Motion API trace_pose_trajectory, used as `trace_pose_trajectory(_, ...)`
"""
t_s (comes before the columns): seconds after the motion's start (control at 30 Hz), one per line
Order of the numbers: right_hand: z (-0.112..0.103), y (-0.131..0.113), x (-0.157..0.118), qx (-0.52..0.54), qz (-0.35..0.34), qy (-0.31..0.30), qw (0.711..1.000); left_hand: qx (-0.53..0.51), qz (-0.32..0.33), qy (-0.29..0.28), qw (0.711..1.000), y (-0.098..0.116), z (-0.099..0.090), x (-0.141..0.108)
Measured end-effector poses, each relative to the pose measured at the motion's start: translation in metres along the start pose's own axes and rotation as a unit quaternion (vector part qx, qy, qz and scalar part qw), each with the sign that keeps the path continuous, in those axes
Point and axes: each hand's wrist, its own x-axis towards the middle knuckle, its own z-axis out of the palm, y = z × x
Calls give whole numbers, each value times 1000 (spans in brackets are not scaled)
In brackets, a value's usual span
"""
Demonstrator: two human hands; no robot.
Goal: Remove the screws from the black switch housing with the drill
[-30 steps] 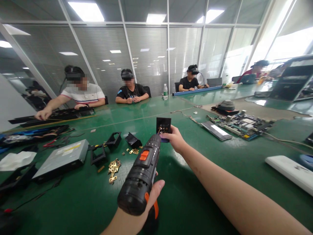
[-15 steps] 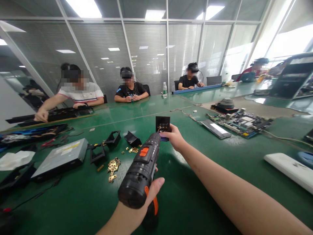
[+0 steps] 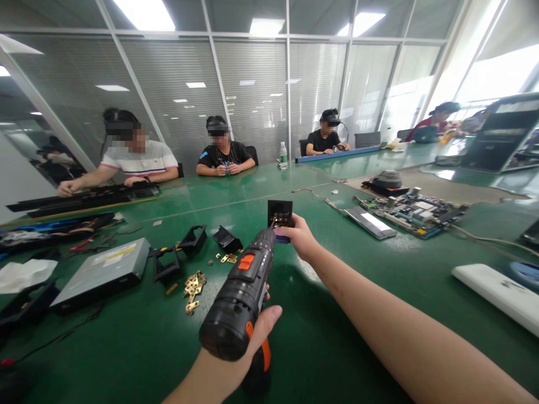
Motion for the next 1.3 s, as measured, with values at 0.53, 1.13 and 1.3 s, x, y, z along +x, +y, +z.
trace_pose_trajectory(0.53, -1, 1, -1, -4, 0, 8, 1000, -9, -11, -13, 1000, -6, -1, 5)
trace_pose_trajectory(1.13, -1, 6, 2, 3, -8, 12, 1000, -5, 6, -19, 1000, -1, 1, 6)
trace_pose_trajectory(1.3, 1, 5, 1, 3, 13, 34, 999, 4, 13, -18, 1000, 0, 0, 4)
